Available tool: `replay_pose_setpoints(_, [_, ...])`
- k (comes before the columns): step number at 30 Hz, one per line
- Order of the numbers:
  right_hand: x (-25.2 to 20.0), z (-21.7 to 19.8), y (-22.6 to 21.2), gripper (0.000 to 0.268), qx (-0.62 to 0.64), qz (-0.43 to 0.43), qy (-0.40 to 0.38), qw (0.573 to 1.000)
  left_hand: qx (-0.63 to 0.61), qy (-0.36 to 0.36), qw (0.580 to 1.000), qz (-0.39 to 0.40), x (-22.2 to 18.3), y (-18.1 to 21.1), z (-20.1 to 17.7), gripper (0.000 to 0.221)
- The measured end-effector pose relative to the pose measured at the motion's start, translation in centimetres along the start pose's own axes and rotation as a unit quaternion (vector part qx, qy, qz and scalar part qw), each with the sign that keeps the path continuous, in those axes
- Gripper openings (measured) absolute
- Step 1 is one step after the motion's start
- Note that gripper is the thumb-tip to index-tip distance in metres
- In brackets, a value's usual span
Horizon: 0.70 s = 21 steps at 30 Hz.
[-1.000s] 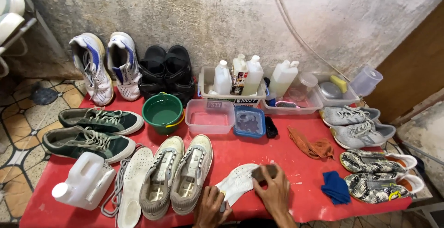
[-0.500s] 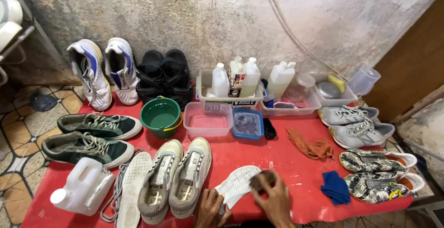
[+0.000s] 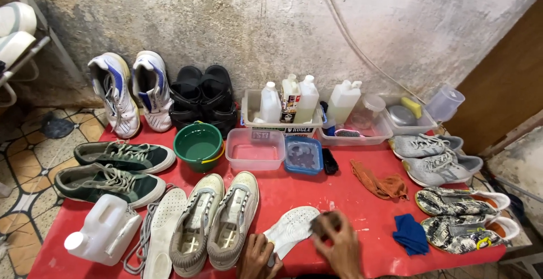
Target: Cleaning a white shoe insole using a brush and cleaning solution on a red work surface.
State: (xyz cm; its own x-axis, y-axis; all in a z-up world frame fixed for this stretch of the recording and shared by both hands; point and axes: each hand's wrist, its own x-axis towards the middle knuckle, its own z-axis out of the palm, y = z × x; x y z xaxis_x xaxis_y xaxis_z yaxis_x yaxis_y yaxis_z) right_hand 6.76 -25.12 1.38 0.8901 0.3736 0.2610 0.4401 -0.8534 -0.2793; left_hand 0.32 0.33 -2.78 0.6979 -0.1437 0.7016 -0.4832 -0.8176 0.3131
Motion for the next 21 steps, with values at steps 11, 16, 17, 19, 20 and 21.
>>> replay_pose_setpoints(11, [-0.9,1.9,-0.3,0.085,0.156,-0.072,0.113,0.979,0.009,0.012,1.000,0.012,-0.4,-0.5,0.5,0.026])
replay_pose_setpoints(16, [0.1,2.5,0.8,0.063,0.063,0.029,0.072,0.995,0.011,0.024,1.000,0.015,-0.3,-0.5,0.6,0.023])
replay_pose_setpoints(17, [0.8,2.1,0.3,0.061,0.025,0.151,0.111,0.982,-0.014,-0.005,1.000,-0.004,-0.5,-0.3,0.5,0.025])
replay_pose_setpoints(19, [0.3,1.1,-2.0,0.065,0.093,0.023,0.042,0.994,0.006,0.013,1.000,0.009,-0.6,-0.2,0.4,0.024])
replay_pose_setpoints(20, [0.3,0.6,-3.2,0.073,0.157,-0.101,-0.019,0.982,0.022,0.031,0.999,0.030,-0.3,-0.5,0.4,0.024])
replay_pose_setpoints(21, [1.1,0.2,-3.2,0.073,0.157,-0.101,-0.015,0.982,0.022,0.032,0.999,0.035,0.1,-0.6,0.5,0.024])
